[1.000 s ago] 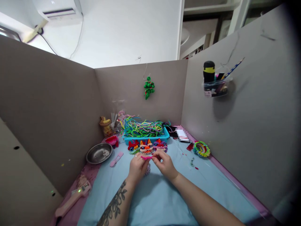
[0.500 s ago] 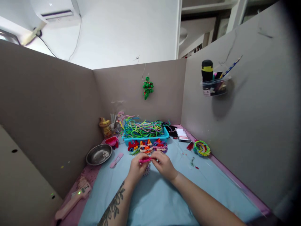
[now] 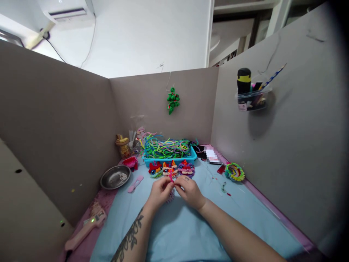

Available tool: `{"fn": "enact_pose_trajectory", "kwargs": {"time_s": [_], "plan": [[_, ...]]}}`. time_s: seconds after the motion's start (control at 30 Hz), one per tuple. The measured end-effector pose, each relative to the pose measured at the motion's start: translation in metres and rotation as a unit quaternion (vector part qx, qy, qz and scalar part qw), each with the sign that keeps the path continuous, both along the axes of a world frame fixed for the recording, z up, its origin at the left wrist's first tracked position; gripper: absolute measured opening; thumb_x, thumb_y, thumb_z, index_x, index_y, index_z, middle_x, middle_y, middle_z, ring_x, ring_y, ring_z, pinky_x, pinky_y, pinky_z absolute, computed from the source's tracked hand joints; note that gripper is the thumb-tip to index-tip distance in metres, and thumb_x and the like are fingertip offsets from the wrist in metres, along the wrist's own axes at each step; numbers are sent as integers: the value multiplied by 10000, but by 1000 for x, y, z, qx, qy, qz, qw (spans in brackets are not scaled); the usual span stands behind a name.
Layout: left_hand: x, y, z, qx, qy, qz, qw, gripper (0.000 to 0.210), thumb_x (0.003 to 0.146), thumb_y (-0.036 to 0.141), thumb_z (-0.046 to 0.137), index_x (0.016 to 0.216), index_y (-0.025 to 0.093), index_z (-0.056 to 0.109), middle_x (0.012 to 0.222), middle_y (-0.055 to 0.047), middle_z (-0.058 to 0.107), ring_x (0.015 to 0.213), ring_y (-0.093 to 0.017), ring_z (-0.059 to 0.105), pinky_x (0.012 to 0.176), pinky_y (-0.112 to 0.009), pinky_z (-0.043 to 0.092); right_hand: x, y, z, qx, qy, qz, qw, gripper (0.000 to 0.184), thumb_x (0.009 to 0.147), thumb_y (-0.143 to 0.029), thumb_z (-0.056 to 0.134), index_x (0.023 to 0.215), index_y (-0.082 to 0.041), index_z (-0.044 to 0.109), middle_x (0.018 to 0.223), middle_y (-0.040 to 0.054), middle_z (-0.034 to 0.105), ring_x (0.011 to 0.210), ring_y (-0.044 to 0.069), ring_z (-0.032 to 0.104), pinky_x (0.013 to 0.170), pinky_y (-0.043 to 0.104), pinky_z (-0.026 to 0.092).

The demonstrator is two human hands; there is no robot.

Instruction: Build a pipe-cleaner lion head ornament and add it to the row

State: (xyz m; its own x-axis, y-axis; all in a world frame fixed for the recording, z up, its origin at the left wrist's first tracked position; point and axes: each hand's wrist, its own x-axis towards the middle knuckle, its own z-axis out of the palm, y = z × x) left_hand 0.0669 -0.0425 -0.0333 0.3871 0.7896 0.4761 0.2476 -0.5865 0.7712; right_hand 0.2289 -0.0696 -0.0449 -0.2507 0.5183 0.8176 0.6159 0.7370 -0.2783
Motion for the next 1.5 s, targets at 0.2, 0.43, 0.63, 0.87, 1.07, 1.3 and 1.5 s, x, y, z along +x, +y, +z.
{"fn": "enact_pose_trajectory", "kwargs": {"time_s": [0.2,0.43,0.63,0.87,1.07,1.3,1.5], "plan": [[0,2,-4,33,42,16,998,131,764,281,572,742,158,612,671,-15,583,614,-129,508,574,-220,385,3,5,-7,13,-25,-10,1000,150,834,-117,481,901,-185,597,819,78,639,777,187,582,678,306,483],[-3,0,-3,87,54,35,994,173,790,296,553,682,172,605,656,-24,579,632,-142,508,596,-238,386,1,2,-4,40,-12,-14,999,153,851,-128,468,921,-187,591,793,77,637,763,186,574,671,312,488],[-1,1,-1,16,18,9,1000,196,778,316,558,665,157,575,609,-4,540,583,-125,477,554,-220,362,3,1,-3,46,-30,-21,998,154,848,-130,473,906,-190,602,802,80,636,763,188,571,666,306,479],[1,-2,5,-37,13,-19,999,274,798,357,507,615,154,525,549,26,459,544,-107,412,524,-211,327,2,1,-4,34,-63,-34,997,161,856,-112,451,899,-183,589,800,84,624,766,195,551,675,309,463],[5,-1,4,-109,-52,-59,991,305,780,414,522,614,161,486,560,34,449,538,-98,403,524,-209,319,1,-3,0,57,-92,-42,993,190,858,-104,420,886,-176,593,785,83,626,738,192,541,650,305,450],[5,2,3,-143,-69,-85,984,328,760,459,542,646,152,519,573,29,472,538,-100,426,534,-212,344,2,-3,1,72,-89,-42,993,228,855,-92,406,903,-180,612,792,84,631,738,184,546,650,299,459],[0,-2,4,-22,-11,-4,1000,213,803,297,497,646,154,516,563,22,465,530,-105,417,514,-208,327,-1,-1,-2,61,-64,-32,996,153,844,-133,475,931,-173,593,824,86,632,774,190,557,693,323,484]]}}
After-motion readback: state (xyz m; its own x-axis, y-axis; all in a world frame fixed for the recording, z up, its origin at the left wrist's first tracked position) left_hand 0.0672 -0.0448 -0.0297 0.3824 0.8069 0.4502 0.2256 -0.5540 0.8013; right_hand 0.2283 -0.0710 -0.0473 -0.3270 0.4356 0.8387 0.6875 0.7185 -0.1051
